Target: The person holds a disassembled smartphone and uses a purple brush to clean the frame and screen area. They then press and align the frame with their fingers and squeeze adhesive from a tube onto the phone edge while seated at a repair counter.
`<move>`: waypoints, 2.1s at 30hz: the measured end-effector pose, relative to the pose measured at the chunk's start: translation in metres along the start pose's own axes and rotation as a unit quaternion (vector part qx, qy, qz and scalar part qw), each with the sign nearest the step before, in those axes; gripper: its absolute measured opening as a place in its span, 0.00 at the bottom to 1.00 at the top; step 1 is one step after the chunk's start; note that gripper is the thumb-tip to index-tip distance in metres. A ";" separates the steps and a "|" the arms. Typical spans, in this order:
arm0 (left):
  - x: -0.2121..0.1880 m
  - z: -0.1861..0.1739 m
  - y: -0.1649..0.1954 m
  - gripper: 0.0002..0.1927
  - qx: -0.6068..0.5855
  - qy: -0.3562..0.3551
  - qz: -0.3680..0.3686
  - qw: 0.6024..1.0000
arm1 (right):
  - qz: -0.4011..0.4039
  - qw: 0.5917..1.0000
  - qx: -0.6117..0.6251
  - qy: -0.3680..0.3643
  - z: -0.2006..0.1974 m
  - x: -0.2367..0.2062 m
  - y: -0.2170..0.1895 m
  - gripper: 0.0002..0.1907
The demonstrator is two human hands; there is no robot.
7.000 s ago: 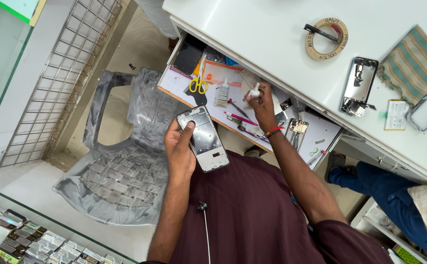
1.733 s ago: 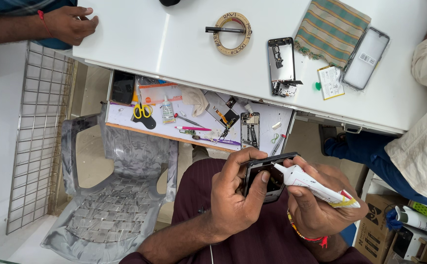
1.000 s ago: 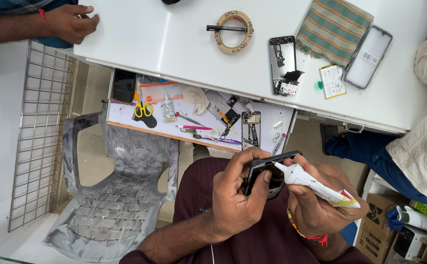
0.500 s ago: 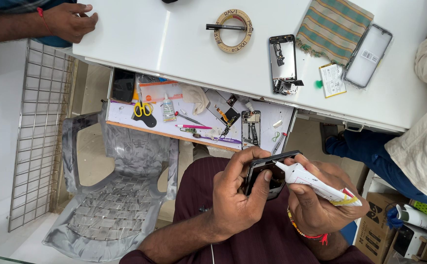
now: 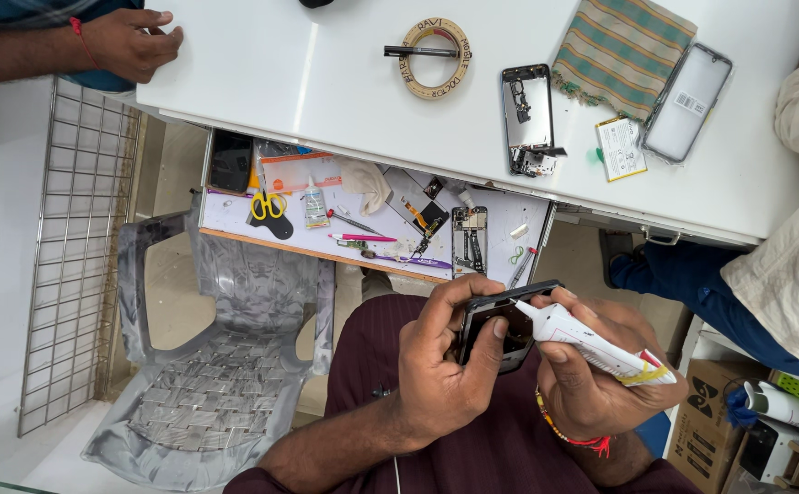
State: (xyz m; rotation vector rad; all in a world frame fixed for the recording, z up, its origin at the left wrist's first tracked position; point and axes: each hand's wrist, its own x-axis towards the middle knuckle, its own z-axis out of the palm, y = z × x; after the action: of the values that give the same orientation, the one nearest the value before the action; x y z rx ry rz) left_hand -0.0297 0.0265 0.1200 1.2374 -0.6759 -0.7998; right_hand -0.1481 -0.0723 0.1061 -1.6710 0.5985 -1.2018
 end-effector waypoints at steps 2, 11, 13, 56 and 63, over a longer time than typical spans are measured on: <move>0.000 0.000 0.000 0.14 0.000 0.000 0.000 1.000 | 0.011 0.999 0.037 0.013 0.002 -0.001 0.000 0.16; -0.001 -0.001 -0.001 0.14 0.001 0.002 0.009 1.000 | 0.008 0.999 0.027 0.027 0.001 -0.004 0.004 0.17; -0.001 0.001 -0.001 0.14 0.001 0.002 0.013 1.000 | 0.010 0.999 0.022 0.030 0.000 -0.005 0.005 0.17; -0.005 0.000 -0.003 0.13 0.006 0.006 0.008 1.000 | -0.025 0.997 0.032 0.067 0.002 -0.011 0.013 0.15; -0.005 0.000 -0.002 0.14 0.009 0.006 0.009 1.000 | -0.010 0.994 0.068 0.088 0.004 -0.013 0.014 0.17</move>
State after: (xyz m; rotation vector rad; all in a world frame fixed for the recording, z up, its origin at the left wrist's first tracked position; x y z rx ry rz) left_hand -0.0331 0.0306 0.1178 1.2502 -0.6865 -0.7723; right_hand -0.1480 -0.0664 0.0880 -1.4706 0.5948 -1.3830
